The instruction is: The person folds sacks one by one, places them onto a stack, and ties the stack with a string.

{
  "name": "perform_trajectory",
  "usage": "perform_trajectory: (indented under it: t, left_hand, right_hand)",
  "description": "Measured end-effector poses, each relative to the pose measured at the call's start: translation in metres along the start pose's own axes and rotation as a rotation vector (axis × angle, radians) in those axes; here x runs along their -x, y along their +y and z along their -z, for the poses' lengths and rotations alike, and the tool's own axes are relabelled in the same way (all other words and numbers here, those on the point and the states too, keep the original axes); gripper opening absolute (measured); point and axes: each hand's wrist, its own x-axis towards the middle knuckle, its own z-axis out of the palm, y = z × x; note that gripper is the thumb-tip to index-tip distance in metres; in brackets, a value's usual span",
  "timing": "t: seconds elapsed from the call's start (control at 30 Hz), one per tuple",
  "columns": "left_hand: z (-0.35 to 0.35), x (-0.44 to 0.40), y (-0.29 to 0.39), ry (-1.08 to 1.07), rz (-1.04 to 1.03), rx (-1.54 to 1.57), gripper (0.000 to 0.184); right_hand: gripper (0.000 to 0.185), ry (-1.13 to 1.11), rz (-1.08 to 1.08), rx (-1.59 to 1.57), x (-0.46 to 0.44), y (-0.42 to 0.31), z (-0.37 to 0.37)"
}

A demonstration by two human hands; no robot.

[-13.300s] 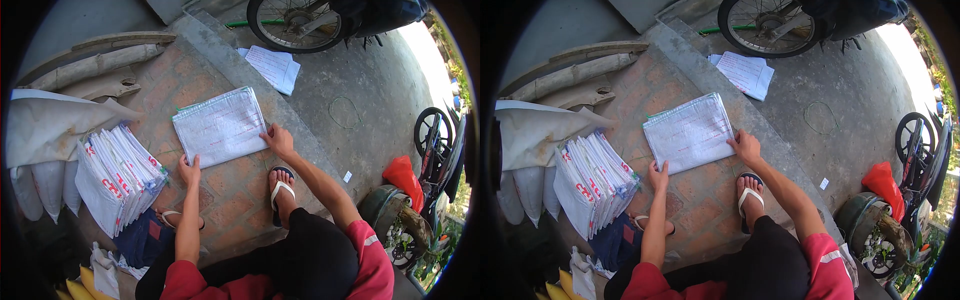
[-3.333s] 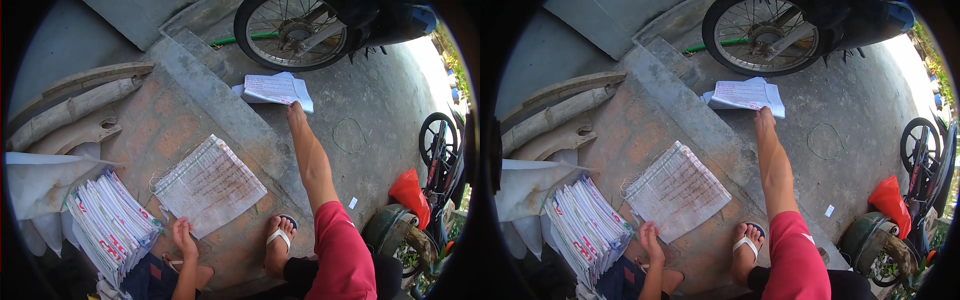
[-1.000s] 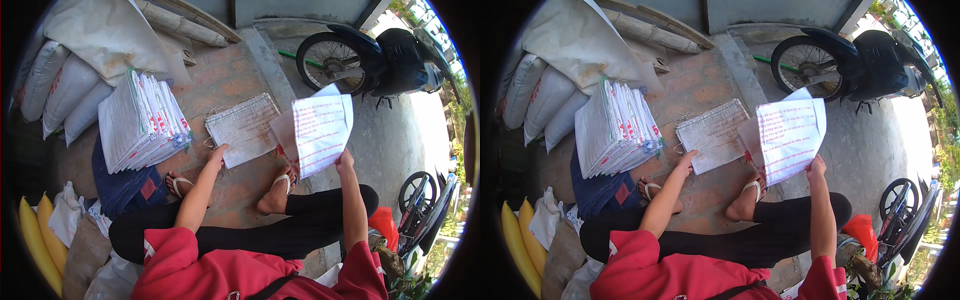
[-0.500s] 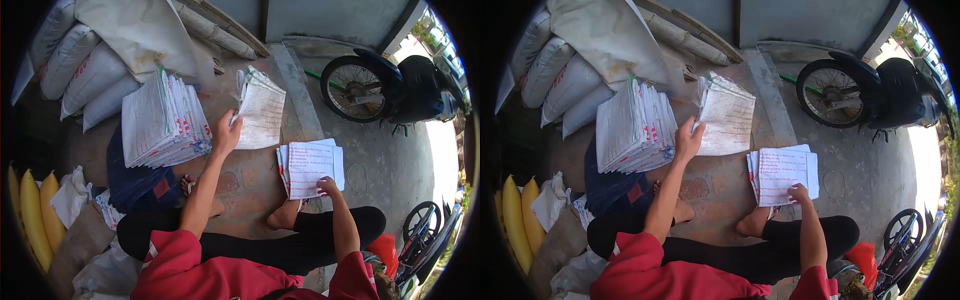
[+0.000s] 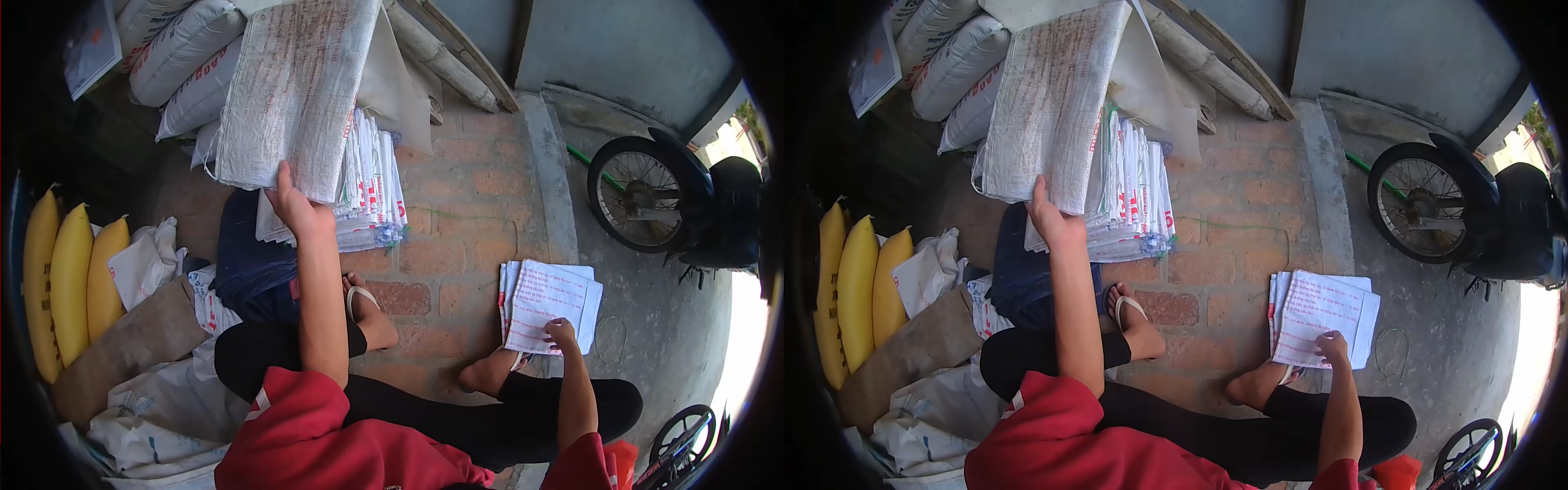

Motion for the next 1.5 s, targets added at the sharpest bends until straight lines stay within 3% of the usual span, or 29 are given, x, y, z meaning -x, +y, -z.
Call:
perform_trajectory:
  t: [0.1,0.17,0.3,0.53,0.67,0.73,0.83,0.93,1.07,1.27,1.47,1.5]
  left_hand:
    - [0.019,-0.010,-0.023,0.315,0.075,-0.093,0.068]
    - [0.059,-0.033,-0.057,0.340,0.129,-0.042,0.069]
    - [0.079,-0.043,-0.070,0.325,0.198,0.042,0.054]
    - [0.037,-0.024,-0.034,0.397,0.073,-0.021,0.044]
    - [0.057,-0.038,-0.044,0.440,0.135,-0.076,0.059]
    - [0.066,-0.042,-0.053,0.389,0.065,-0.026,0.068]
    - [0.021,-0.008,-0.033,0.393,-0.104,-0.142,0.080]
    - [0.021,-0.018,-0.026,0.384,-0.148,-0.213,0.082]
    - [0.020,-0.015,-0.025,0.427,-0.027,-0.207,0.084]
    - [0.070,-0.045,-0.051,0.352,0.162,-0.143,0.081]
    - [-0.002,0.013,-0.033,0.572,-0.016,-0.308,0.092]
    - [-0.019,0.030,-0.026,0.558,-0.148,-0.342,0.091]
  right_hand:
    - [0.053,0.015,0.024,0.006,0.011,-0.009,-0.001]
    - [0.052,0.022,0.029,0.002,0.011,-0.007,-0.001]
    - [0.047,-0.009,0.014,-0.015,0.010,-0.005,0.001]
    - [0.045,0.012,0.016,0.022,0.010,-0.006,0.001]
    - [0.047,0.035,0.042,0.002,0.013,-0.006,0.001]
    - [0.046,0.020,0.028,0.004,0.012,-0.007,0.001]
    - [0.046,0.031,0.041,-0.011,0.009,-0.004,0.001]
    - [0.046,0.038,0.049,-0.003,0.010,-0.002,0.000]
    - [0.045,0.034,0.046,-0.014,0.012,-0.004,0.000]
    - [0.044,0.031,0.048,-0.023,0.014,-0.006,0.001]
    - [0.044,0.065,0.084,0.023,0.006,-0.003,-0.002]
    - [0.049,0.084,0.051,-0.002,0.006,-0.003,-0.002]
